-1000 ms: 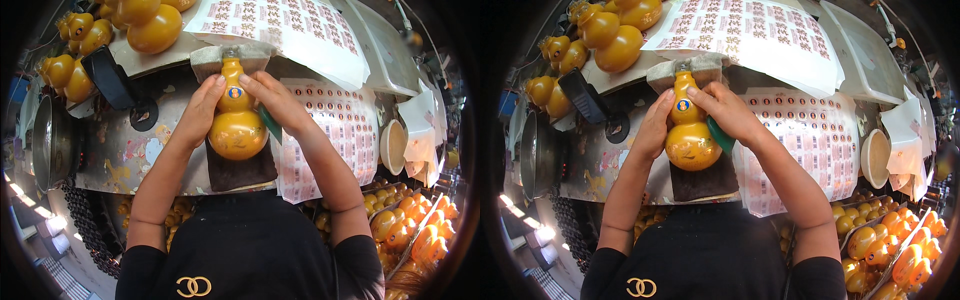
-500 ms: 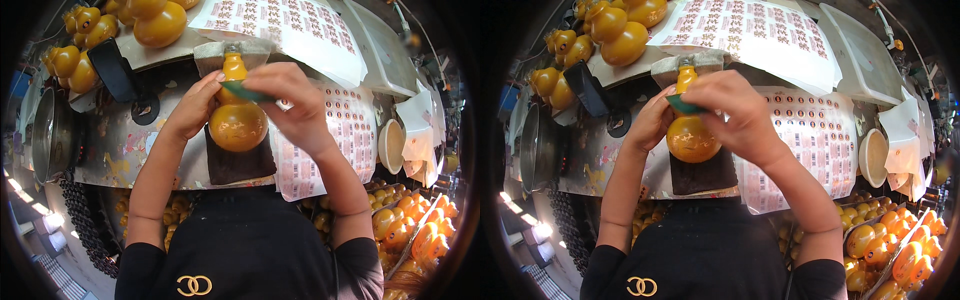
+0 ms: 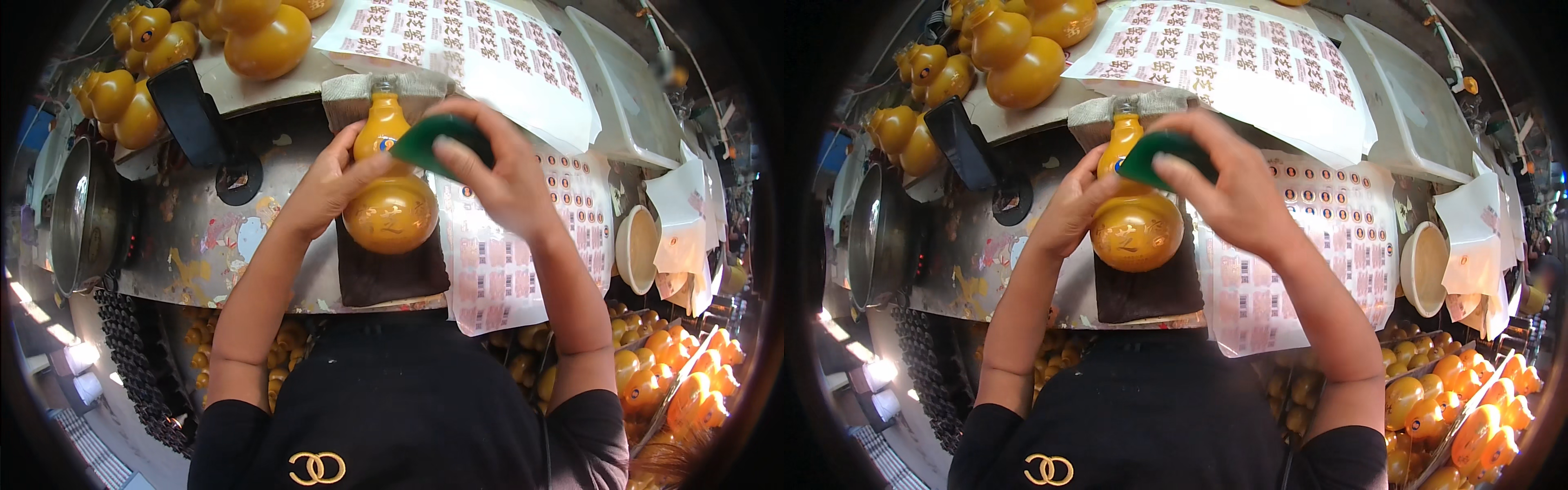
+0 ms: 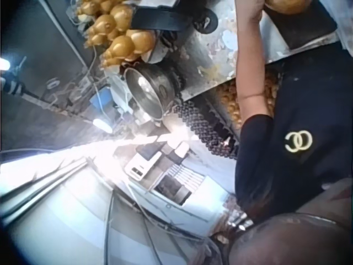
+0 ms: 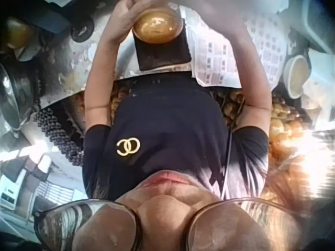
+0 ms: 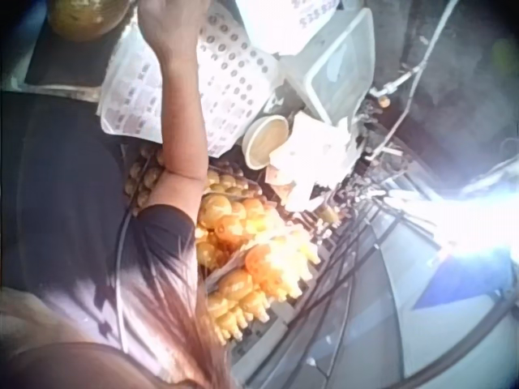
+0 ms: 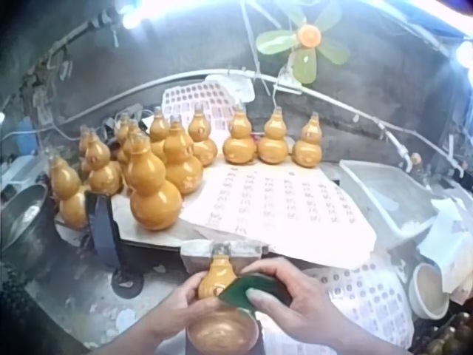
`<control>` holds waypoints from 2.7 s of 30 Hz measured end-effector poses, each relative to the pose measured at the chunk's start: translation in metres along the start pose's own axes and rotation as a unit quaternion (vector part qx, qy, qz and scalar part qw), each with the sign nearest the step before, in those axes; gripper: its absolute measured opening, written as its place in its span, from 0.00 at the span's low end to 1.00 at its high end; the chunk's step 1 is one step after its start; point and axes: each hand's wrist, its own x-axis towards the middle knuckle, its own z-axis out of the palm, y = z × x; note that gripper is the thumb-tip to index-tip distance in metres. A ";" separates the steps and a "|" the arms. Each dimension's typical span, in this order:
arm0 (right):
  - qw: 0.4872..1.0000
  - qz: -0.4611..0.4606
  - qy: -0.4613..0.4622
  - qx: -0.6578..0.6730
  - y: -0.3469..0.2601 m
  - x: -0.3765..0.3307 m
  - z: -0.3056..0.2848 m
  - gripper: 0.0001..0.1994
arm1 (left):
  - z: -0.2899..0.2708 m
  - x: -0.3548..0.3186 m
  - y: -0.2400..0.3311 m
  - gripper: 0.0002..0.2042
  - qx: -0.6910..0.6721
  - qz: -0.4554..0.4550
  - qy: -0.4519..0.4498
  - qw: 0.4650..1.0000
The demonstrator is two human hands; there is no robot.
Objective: The person picks up yellow gourd-shaped objects from a pile, wipes them with a green cloth, and applies a sticker label to each one. The labeled gourds are then placed on a nearby table.
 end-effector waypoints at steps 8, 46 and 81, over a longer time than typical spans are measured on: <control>0.986 -0.088 -0.059 -0.131 0.015 0.056 0.001 0.13 | 0.006 0.000 0.006 0.28 0.048 0.012 0.006 0.999; 0.982 -0.066 0.171 0.055 0.052 -0.072 -0.006 0.11 | 0.017 -0.065 0.055 0.17 0.328 0.250 0.066 0.909; 0.805 0.248 -0.181 0.508 -0.029 -0.050 0.135 0.18 | -0.250 -0.418 -0.082 0.08 0.438 0.204 0.753 0.447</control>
